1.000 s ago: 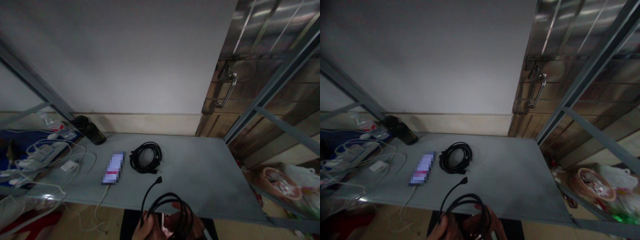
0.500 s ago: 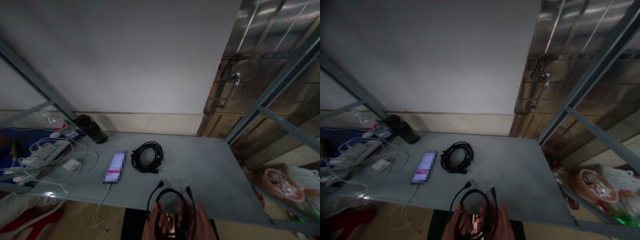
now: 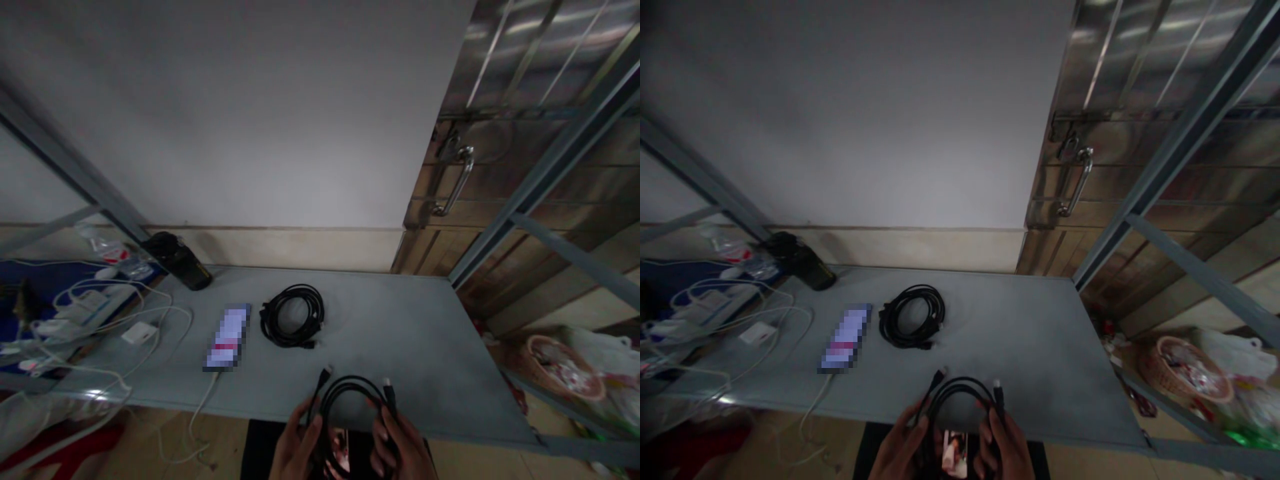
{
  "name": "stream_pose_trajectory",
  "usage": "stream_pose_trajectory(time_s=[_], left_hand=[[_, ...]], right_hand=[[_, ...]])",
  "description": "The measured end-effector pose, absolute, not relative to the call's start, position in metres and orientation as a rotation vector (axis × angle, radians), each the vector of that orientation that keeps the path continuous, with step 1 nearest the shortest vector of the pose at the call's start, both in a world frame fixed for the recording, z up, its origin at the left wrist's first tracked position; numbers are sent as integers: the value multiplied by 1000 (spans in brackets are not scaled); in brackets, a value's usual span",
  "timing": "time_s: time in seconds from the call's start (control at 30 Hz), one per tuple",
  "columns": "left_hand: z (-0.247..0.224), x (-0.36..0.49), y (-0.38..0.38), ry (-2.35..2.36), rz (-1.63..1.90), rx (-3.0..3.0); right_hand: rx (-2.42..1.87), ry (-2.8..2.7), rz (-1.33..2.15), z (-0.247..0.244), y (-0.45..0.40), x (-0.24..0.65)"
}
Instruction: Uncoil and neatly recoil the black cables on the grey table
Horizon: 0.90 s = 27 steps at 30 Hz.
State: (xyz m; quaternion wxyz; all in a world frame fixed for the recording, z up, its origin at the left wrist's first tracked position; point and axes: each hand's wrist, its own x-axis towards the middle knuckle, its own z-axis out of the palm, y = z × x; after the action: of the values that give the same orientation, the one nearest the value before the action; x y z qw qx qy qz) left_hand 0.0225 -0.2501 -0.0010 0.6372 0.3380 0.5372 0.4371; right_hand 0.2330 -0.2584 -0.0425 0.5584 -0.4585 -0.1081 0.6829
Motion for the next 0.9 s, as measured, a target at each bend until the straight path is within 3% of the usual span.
stream_pose_trajectory(time_s=[0.2,0.47,0.7,0.9], left_hand=[[11,12,-227,1230,839,1209],[46,-12,-157,1434,1038,1606],[13,-57,-43,1736,1196,1921],[-23,-68,-31,1869,1228,1974]], right_hand=[[-1252,-435,1561,-46,-251,223],[-1161,-922,1382,4,-157,185],[-1217,-1265,968,-6,-23,150],[-1242,-1695,706,-38,4,138]])
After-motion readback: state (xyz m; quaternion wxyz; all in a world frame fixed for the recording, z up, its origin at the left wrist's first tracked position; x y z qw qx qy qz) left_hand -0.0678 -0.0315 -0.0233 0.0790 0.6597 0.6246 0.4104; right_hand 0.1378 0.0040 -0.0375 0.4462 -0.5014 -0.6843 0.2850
